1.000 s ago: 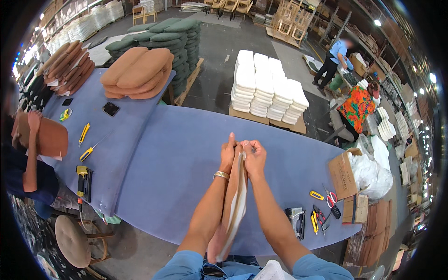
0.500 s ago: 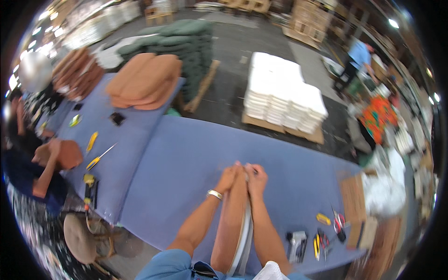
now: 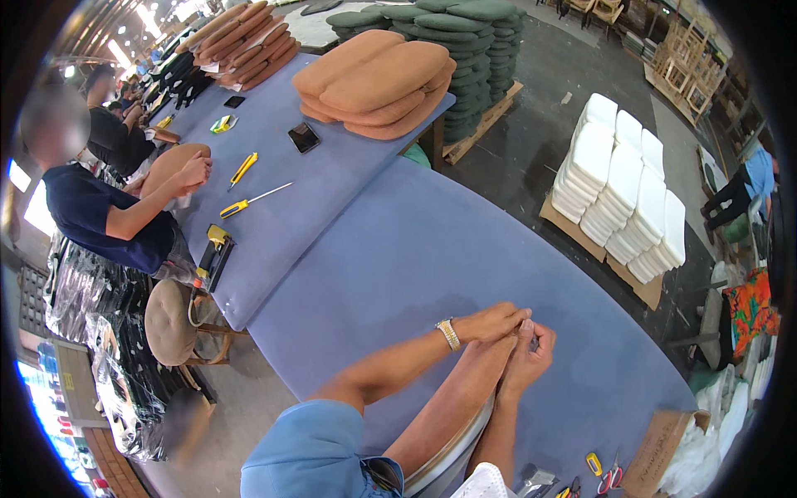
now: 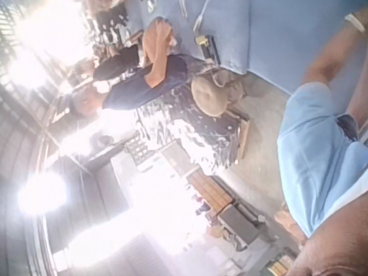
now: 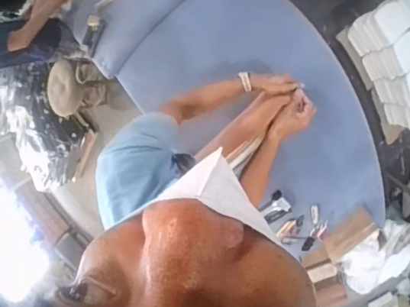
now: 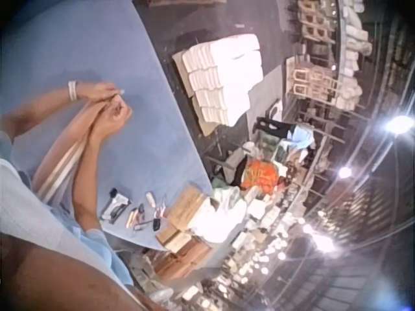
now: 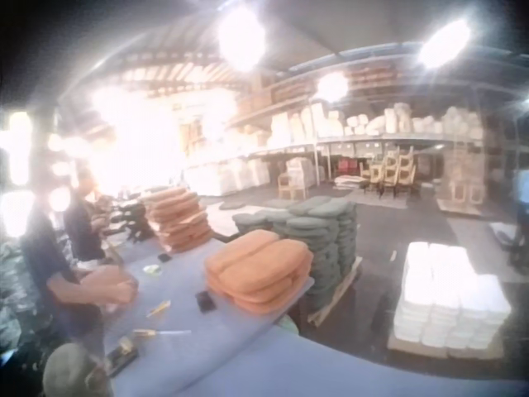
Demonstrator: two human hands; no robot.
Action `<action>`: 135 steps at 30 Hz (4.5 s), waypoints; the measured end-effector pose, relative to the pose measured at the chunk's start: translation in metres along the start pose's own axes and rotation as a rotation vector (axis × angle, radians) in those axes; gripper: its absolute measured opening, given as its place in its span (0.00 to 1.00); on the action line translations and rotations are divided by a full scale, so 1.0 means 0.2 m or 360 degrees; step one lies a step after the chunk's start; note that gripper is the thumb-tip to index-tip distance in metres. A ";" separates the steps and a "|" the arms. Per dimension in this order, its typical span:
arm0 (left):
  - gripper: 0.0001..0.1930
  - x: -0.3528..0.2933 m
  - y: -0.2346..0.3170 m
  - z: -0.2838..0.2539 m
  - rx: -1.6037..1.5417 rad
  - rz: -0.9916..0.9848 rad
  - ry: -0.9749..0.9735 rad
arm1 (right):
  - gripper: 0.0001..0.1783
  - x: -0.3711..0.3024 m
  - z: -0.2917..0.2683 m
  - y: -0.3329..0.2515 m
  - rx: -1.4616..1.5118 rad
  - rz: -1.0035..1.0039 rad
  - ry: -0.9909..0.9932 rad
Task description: The person wraps fabric around cushion foam, folds and tucks the edges, and secures the fabric using a staple gun. They repeat this process for multiple cushions, trimming excess fabric with a utility knife and stacking finished cushions on a nearby pallet.
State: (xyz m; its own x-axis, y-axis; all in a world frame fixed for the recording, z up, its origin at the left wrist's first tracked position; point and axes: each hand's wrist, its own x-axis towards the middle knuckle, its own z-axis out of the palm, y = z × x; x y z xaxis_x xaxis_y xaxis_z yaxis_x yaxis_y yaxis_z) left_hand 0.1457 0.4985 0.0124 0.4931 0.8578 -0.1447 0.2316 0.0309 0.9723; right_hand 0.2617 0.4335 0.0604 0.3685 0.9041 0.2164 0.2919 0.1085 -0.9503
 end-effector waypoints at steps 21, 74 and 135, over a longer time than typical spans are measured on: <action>0.19 -0.46 0.39 0.26 0.0002 -0.0031 0.1166 | 0.10 -0.08 0.07 0.08 0.0899 0.0460 -0.0035; 0.20 -0.26 0.15 0.17 -0.0101 0.0252 0.0556 | 0.09 -0.43 -0.83 0.29 -0.0515 0.0335 -0.0341; 0.44 -0.25 0.14 0.21 -0.0107 0.0357 0.0405 | 0.52 0.53 -0.53 -0.45 -0.1104 -0.0074 -0.2073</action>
State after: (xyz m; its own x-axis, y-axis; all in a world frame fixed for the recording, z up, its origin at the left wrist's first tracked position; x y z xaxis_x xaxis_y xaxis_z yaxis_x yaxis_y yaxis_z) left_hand 0.1626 0.4357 0.0398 0.2983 0.9474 0.1159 0.0815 -0.1463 0.9859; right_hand 0.3682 0.4762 0.1936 -0.5782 0.6719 -0.4629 0.7737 0.2715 -0.5725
